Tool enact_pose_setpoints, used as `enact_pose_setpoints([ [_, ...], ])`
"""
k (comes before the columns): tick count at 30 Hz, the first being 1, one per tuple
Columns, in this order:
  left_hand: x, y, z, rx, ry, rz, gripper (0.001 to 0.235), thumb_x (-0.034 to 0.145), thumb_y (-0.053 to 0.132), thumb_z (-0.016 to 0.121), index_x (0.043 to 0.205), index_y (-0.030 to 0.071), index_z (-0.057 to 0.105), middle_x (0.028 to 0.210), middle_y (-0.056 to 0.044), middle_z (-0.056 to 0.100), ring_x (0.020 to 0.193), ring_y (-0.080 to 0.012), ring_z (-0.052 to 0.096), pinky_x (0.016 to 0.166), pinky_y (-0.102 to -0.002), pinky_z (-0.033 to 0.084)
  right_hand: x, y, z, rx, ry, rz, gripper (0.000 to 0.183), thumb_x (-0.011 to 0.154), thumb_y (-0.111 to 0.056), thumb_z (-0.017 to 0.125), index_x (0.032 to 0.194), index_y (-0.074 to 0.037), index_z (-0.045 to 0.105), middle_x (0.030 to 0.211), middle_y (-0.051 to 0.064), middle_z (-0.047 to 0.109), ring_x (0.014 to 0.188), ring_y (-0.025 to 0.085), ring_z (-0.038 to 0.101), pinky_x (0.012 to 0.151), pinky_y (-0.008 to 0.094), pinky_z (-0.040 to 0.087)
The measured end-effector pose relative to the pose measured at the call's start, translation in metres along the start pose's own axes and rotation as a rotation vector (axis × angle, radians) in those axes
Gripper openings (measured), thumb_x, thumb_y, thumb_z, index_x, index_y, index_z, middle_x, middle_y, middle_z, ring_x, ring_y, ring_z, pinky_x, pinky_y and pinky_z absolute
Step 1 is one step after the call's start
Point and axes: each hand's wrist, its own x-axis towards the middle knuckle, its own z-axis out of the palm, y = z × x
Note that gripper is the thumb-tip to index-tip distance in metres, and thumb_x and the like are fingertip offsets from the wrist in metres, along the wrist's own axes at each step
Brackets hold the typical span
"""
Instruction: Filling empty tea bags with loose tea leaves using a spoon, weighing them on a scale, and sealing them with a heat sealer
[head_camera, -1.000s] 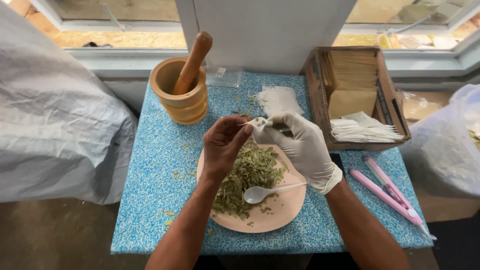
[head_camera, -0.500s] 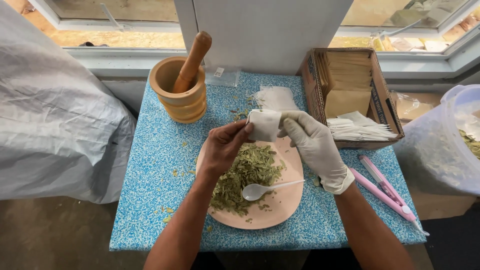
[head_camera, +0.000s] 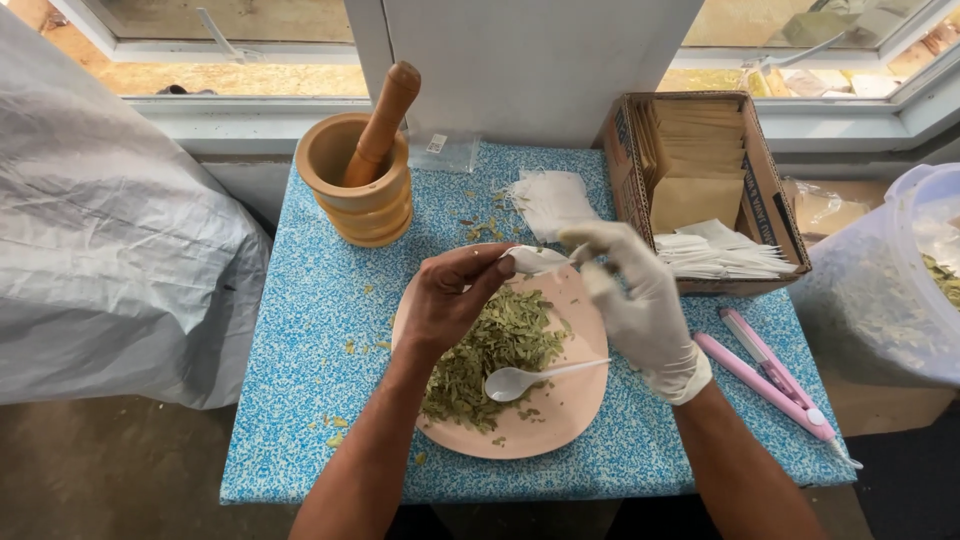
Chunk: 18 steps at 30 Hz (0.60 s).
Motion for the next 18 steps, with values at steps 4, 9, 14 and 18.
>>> enact_pose_setpoints([
  [4,0.000,0.007,-0.001,0.011,-0.017,0.017,0.024,0.112,0.023,0.074,0.133,0.018,0.085,0.110,-0.011,0.089,0.110,-0.0284,0.083,0.084,-0.043,0.070,0.012,-0.014,-0.009,-0.032,-0.021,-0.071,0.020,0.111,-0.010,0.071,0.128,-0.008,0.081,0.121,0.009,0.078,0.112,0.013,0.069,0.093,0.031,0.056],
  [9,0.003,0.027,0.003,-0.044,-0.012,0.040,0.022,0.108,0.017,0.078,0.128,0.012,0.086,0.110,-0.013,0.089,0.110,-0.0229,0.082,0.088,-0.044,0.069,0.017,-0.027,-0.008,-0.122,-0.119,-0.041,0.017,0.102,-0.009,0.082,0.119,-0.011,0.085,0.114,0.008,0.078,0.108,0.019,0.069,0.093,0.035,0.054],
  [14,0.001,0.028,0.002,-0.047,-0.016,0.040,0.022,0.109,0.019,0.079,0.128,0.014,0.086,0.109,-0.012,0.089,0.109,-0.0222,0.082,0.087,-0.043,0.068,0.020,-0.023,-0.006,-0.158,-0.116,-0.012,0.012,0.101,-0.008,0.084,0.111,-0.013,0.086,0.107,0.005,0.078,0.104,0.016,0.069,0.090,0.032,0.053],
  [18,0.001,0.016,-0.001,-0.021,-0.024,0.031,0.023,0.110,0.023,0.078,0.131,0.017,0.086,0.107,-0.011,0.090,0.110,-0.0239,0.082,0.084,-0.042,0.067,0.024,-0.030,-0.005,-0.155,-0.066,-0.010,0.009,0.102,-0.008,0.084,0.109,-0.014,0.085,0.104,0.002,0.077,0.102,0.012,0.069,0.087,0.029,0.054],
])
